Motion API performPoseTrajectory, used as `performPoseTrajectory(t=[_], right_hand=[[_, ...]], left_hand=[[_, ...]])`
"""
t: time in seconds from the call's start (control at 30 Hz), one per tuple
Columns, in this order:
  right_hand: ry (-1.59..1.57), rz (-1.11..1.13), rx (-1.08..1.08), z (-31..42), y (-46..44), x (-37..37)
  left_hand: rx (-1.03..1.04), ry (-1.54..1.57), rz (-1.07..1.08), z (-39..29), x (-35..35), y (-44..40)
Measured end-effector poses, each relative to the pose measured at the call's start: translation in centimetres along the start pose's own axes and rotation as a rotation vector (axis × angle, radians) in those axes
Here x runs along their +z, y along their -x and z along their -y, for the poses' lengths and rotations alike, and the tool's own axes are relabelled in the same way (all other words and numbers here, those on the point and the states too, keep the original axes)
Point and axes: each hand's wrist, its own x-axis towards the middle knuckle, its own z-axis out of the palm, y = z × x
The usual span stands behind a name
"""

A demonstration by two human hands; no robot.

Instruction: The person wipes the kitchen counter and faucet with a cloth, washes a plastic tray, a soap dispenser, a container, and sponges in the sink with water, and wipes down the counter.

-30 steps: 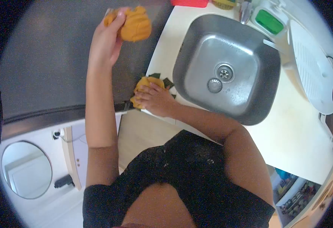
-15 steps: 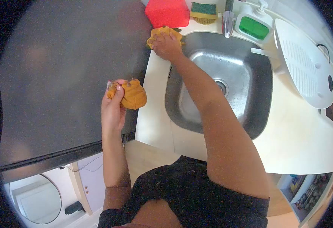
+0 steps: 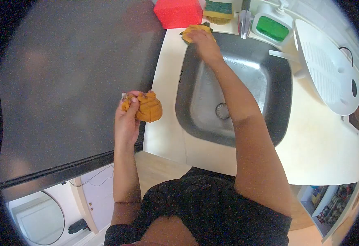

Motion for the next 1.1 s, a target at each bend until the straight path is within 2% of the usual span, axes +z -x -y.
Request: performPoseTrajectory(t=[0.07, 0.13, 0.17, 0.23, 0.27, 0.33, 0.37, 0.43, 0.47, 0.5, 0.63, 0.73, 0.8, 0.87, 0.93, 0.97, 1.03, 1.1], right_hand=[[-0.073, -0.054, 0.024, -1.0, 1.6, -0.5], [-0.077, -0.172, 0.370, -1.0, 3.2, -1.5], [-0.070, -0.177, 0.370, -1.0, 3.8, -1.8], [-0.218, -0.433, 0.448, -0.2, 4.3, -2.9], [-0.214, -0.429, 0.453, -0.3, 3.9, -2.7], [-0.028, -0.613, 0.427, -1.1, 2.0, -1.1], [-0.122, -0.639, 0.428, -1.2, 1.2, -0.2], [-0.440, -0.465, 0.469, -0.1, 0.2, 3.7], [-0.334, -0.426, 0.286, 0.9, 0.5, 5.3], [-0.462, -0.413, 0.291, 3.1, 0.5, 5.9], [-0.431, -0.272, 0.265, 8.4, 4.0, 4.2], [-1.070, 0.175, 0.363, 10.9, 8.8, 2.3], [-1.170, 0.465, 0.265, 13.8, 13.1, -1.5], [-1.088, 0.614, 0.160, 14.6, 14.3, -5.0], [-0.648, 0.953, -0.208, 14.9, 11.7, -10.4], [-0.504, 0.882, -0.180, 14.5, 10.0, -11.8], [-0.196, 0.519, -0.189, 13.4, 6.4, -11.6], [-0.010, 0.551, -0.014, 13.6, 1.7, -11.9]], left_hand=[[-0.007, -0.005, 0.020, 0.5, 0.2, 0.0], [-0.010, -0.008, 0.044, 0.5, 0.2, 0.1], [-0.012, -0.016, 0.039, 0.4, 0.4, 0.3], [-0.015, -0.018, 0.039, 0.5, 0.7, 0.1], [-0.021, -0.016, 0.051, 0.5, 0.7, 0.1], [-0.036, -0.022, 0.060, 0.7, 0.7, 0.3], [-0.007, -0.016, 0.051, 0.7, 0.7, 0.3], [0.009, -0.017, 0.032, 0.4, 0.6, 0.6], [0.020, 0.011, 0.032, -0.2, 0.7, 0.9], [0.033, 0.040, 0.031, -0.6, 0.6, 1.0], [0.047, 0.072, -0.019, -0.7, -0.4, 0.8], [0.038, 0.077, -0.032, -0.5, -0.5, 0.5], [0.042, 0.084, -0.014, -0.4, -0.4, 0.5], [0.052, 0.088, 0.002, -0.6, -0.3, 0.5], [0.063, 0.063, 0.017, -1.0, -0.1, 0.6], [0.072, 0.063, 0.017, -1.1, 0.0, 0.6], [0.060, 0.072, -0.026, -1.0, 0.1, 0.7], [0.067, 0.076, -0.004, -0.6, 0.3, 0.9]])
